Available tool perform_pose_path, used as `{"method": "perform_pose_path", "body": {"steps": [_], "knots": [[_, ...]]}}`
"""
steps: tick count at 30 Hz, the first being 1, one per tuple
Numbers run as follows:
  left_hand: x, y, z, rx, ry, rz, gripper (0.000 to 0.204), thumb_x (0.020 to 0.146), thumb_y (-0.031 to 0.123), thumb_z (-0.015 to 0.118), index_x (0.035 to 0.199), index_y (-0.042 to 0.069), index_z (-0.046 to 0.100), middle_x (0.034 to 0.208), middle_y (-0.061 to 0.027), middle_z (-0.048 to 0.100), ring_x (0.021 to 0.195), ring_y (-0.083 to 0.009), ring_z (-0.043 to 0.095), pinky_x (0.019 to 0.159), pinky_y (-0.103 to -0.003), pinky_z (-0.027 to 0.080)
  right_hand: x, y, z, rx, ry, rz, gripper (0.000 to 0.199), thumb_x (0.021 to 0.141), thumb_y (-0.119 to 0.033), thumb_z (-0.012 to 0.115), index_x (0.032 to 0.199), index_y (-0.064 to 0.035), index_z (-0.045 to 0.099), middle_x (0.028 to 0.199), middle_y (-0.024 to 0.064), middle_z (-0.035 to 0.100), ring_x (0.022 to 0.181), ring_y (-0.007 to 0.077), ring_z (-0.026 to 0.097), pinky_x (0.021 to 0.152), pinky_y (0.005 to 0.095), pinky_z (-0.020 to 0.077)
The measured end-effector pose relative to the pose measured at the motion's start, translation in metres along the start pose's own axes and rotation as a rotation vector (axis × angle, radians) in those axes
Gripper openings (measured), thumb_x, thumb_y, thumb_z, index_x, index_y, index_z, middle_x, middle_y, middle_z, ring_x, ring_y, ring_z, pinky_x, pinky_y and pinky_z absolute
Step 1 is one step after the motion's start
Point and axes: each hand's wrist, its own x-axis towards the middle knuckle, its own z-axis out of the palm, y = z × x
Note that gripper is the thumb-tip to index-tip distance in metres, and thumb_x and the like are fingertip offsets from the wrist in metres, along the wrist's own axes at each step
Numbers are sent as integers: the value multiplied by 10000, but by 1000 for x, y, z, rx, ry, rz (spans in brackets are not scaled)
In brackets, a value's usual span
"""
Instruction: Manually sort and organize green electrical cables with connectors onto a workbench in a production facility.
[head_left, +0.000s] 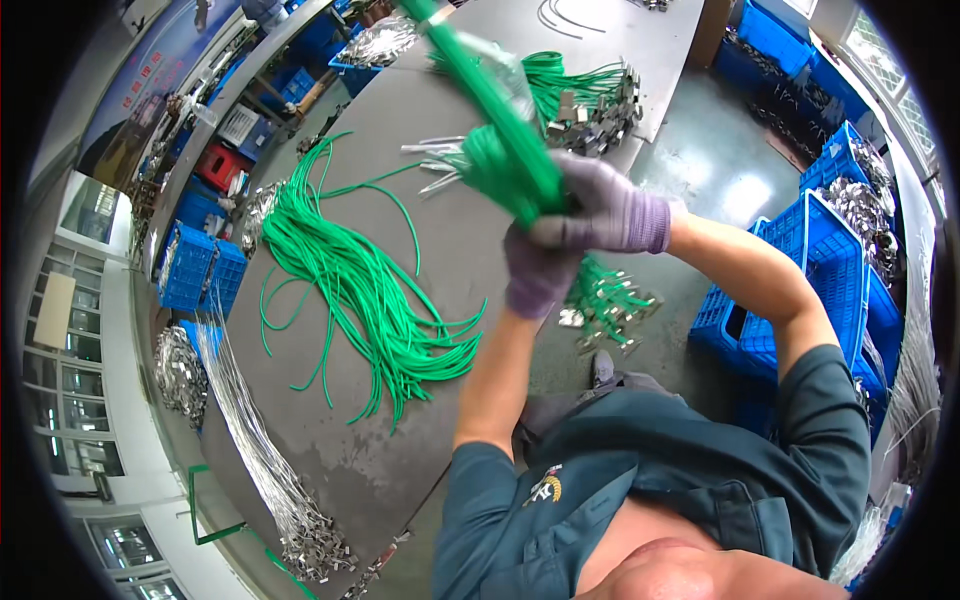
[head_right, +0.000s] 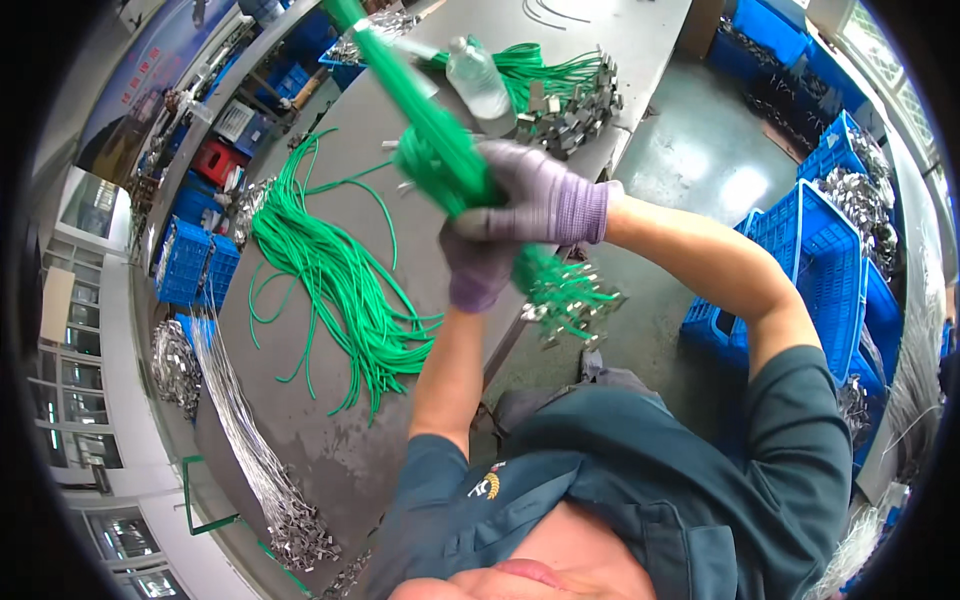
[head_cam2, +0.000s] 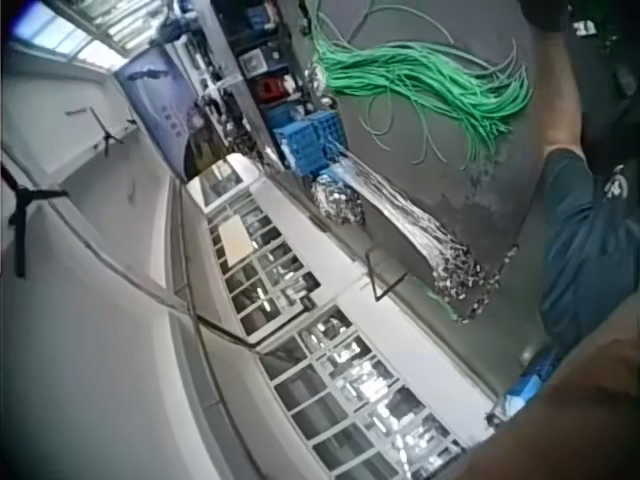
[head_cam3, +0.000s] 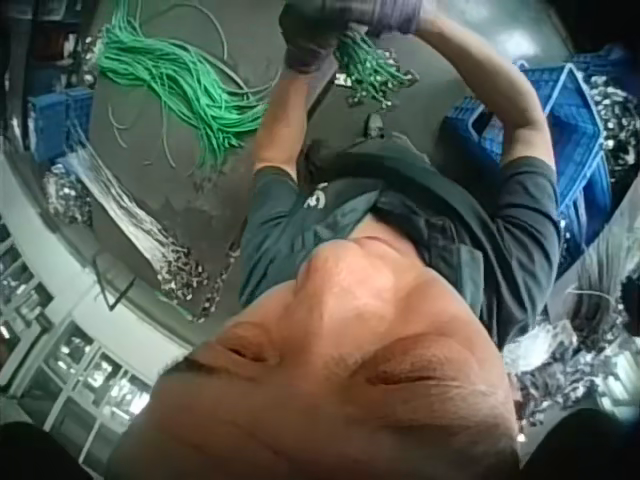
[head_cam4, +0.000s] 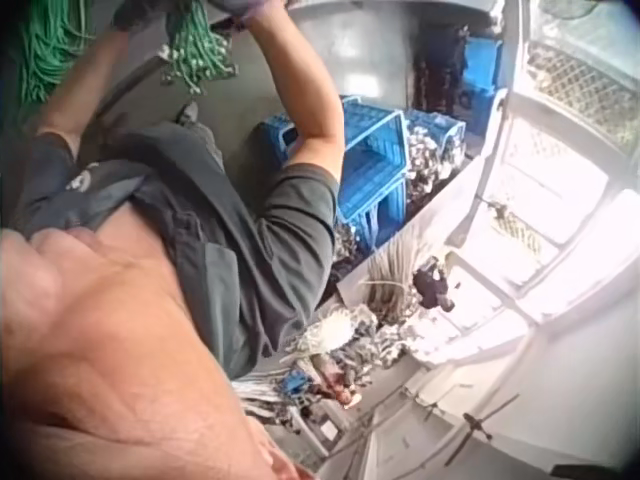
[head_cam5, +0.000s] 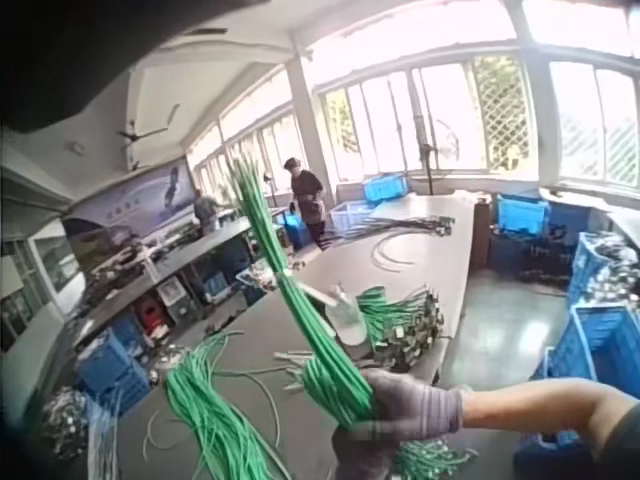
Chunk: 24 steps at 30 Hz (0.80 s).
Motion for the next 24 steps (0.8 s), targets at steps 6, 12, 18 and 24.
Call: {"method": "perform_pose_path", "body": {"steps": [6,12,18,24], "knots": [[118,0,87,145,-582,184,571,718,383,704,1137,51,501,1104,-178,555,1044,-324,525,914,-395,401,0,23,-136,-30,236,220,455,785,-180,638,1176,13,507,1021,53,583,924,120,529,845,283,448],[205,-80,-19,-340,-367,-131,210,881,150,569,990,-22,621,1031,-114,639,872,-179,613,775,-293,490,5,42,-220,-59,461,314,386,793,-71,565,1157,19,472,904,102,611,786,185,616,714,303,508],[350,-342,-34,586,-286,309,769,607,194,797,1283,76,452,1289,-151,462,1177,-304,462,996,-355,381,75,47,-282,-184,514,446,420,780,-184,586,1134,17,485,848,98,614,725,168,599,655,282,490],[414,-424,79,434,-700,415,434,710,446,709,979,111,642,1056,-132,604,985,-307,570,843,-406,457,124,83,-325,-230,344,600,554,739,-119,611,1245,28,440,995,91,602,906,177,598,823,310,490]]}}
